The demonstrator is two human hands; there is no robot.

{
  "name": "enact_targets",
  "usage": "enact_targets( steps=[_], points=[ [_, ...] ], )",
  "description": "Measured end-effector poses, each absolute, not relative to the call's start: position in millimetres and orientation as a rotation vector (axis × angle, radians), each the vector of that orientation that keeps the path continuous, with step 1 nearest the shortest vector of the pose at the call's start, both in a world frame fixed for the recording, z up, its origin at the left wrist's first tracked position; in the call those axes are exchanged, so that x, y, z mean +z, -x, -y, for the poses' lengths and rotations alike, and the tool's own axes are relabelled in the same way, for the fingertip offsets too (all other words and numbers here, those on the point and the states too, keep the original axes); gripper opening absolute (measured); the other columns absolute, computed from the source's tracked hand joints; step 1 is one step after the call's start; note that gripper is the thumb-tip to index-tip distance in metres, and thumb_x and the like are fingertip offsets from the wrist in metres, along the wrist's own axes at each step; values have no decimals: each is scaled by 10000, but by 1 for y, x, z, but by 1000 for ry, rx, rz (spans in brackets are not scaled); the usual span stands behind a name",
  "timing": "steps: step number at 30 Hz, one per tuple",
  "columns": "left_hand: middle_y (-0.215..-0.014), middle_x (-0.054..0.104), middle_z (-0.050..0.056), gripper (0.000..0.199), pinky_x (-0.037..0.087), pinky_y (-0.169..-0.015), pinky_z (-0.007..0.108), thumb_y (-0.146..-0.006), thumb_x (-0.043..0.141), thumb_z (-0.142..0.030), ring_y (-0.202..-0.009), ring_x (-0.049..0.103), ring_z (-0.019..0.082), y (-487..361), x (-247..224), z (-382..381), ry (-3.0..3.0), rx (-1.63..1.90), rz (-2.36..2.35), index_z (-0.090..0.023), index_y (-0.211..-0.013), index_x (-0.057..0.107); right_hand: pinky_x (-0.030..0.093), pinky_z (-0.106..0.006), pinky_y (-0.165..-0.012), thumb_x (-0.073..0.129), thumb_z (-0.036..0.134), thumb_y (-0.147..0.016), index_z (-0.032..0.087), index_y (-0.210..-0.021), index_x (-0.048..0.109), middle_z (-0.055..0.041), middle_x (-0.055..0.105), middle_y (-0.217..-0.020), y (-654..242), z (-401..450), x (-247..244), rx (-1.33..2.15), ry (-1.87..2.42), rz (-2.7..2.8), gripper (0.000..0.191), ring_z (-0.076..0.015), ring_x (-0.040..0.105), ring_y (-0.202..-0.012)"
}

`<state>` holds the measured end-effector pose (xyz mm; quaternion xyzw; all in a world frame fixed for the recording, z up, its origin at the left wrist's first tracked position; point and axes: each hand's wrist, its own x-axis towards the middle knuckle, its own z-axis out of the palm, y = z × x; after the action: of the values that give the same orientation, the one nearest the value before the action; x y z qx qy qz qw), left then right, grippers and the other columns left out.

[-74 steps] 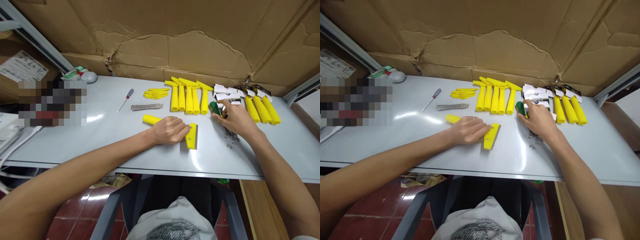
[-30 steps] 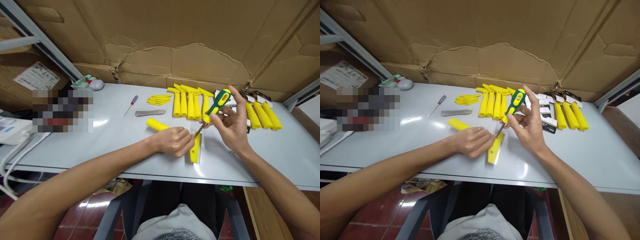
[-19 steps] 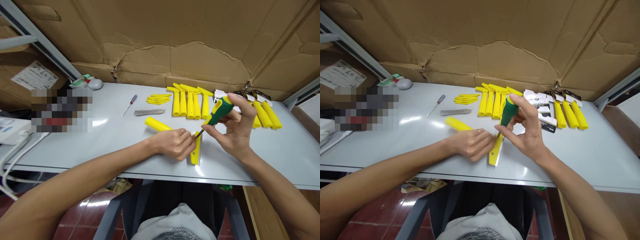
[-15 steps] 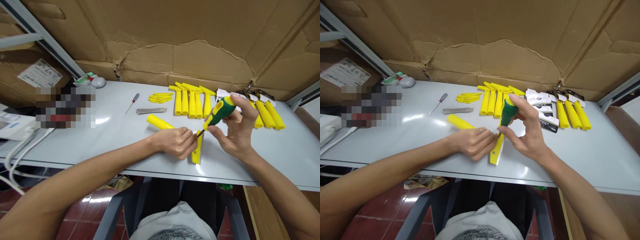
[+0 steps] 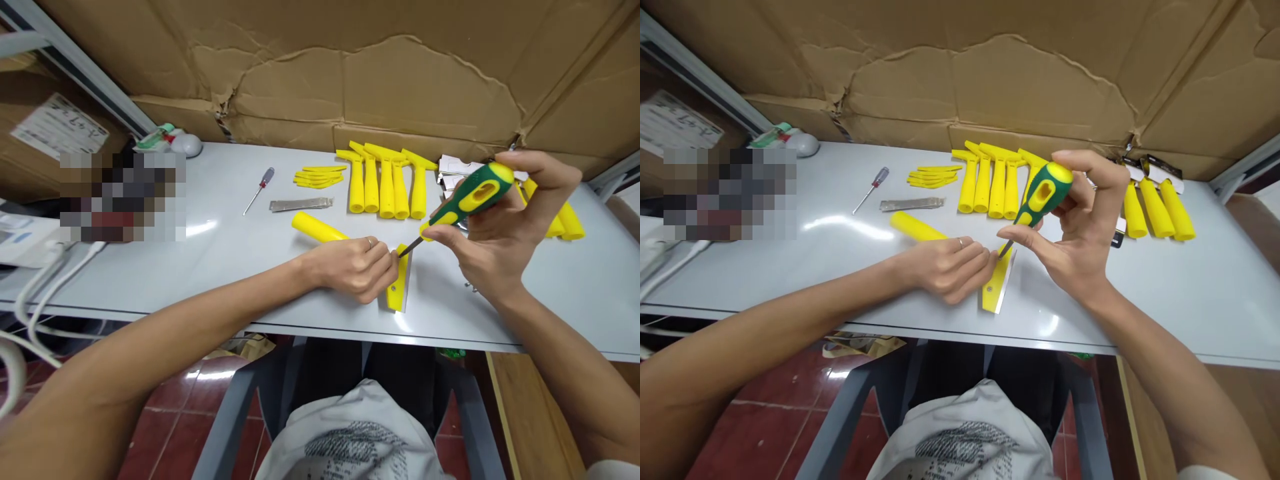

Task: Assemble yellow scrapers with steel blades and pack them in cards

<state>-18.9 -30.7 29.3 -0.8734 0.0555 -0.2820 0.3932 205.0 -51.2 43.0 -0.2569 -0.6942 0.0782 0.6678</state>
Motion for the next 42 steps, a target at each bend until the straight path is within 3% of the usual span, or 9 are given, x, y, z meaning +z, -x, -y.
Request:
enact_targets(
  steps=[4,8,14,17,22,32,36,39,42],
  points=[
    [-649,584,6,174,418,-496,255,-999,614,-95,-564,539,117,20,28,30,2218,-701,-128,-95,-854,709,714,-366,-818,791,449,-905,438,-1520,569,-25,611,-1368,-211,48,44,221,526,1703,654,-210,722,-1050],
    [-666,592,1,183,423,-498,241,-1018,587,-86,-581,552,106,21,28,29,2194,-700,-104,-102,-903,729,704,-480,-968,764,391,-906,473,-1583,455,17,418,-1639,-216,45,44,325,492,1829,749,-283,692,-1286],
    [-628,561,-19,192,393,-471,246,-996,617,-76,-549,538,94,20,29,27,2178,-766,-122,-106,-837,720,708,-346,-768,885,630,-772,514,-1522,455,60,446,-1578,-216,39,40,222,540,1770,873,-155,727,-959],
    [-633,559,-19,210,396,-472,242,-996,616,-73,-548,527,89,18,28,27,2168,-796,-135,-115,-808,700,709,-357,-816,910,683,-713,514,-1483,504,46,505,-1525,-213,44,41,221,580,1707,887,-214,718,-1064],
    [-657,555,-16,234,389,-468,230,-1023,574,-77,-570,514,88,19,27,27,2169,-736,-98,-143,-847,713,703,-403,-909,751,548,-938,485,-1528,522,35,475,-1615,-212,53,46,303,568,1750,636,-221,725,-1131],
    [-624,556,-16,221,407,-482,247,-995,618,-72,-552,515,101,18,26,27,2196,-807,-124,-125,-794,689,684,-316,-696,938,515,-756,447,-1359,684,-8,558,-1295,-207,53,53,210,522,1631,658,-118,663,-754],
    [-628,576,-8,184,414,-483,251,-988,622,-75,-560,528,110,18,25,26,2222,-807,-135,-114,-827,701,722,-401,-817,708,542,-960,479,-1442,598,-4,613,-1360,-211,50,51,295,539,1702,498,-184,737,-934],
    [-633,589,-2,150,419,-484,255,-979,639,-84,-563,539,114,19,25,26,2236,-816,-131,-96,-850,716,721,-469,-869,810,501,-898,443,-1460,580,-7,658,-1281,-215,50,52,344,532,1757,610,-228,777,-1004],
    [-622,575,-11,185,418,-485,254,-974,643,-70,-552,531,110,18,26,27,2231,-826,-128,-113,-803,701,715,-401,-708,918,495,-783,443,-1394,656,12,683,-1269,-215,50,51,207,528,1672,667,-197,782,-846]
  ],
)
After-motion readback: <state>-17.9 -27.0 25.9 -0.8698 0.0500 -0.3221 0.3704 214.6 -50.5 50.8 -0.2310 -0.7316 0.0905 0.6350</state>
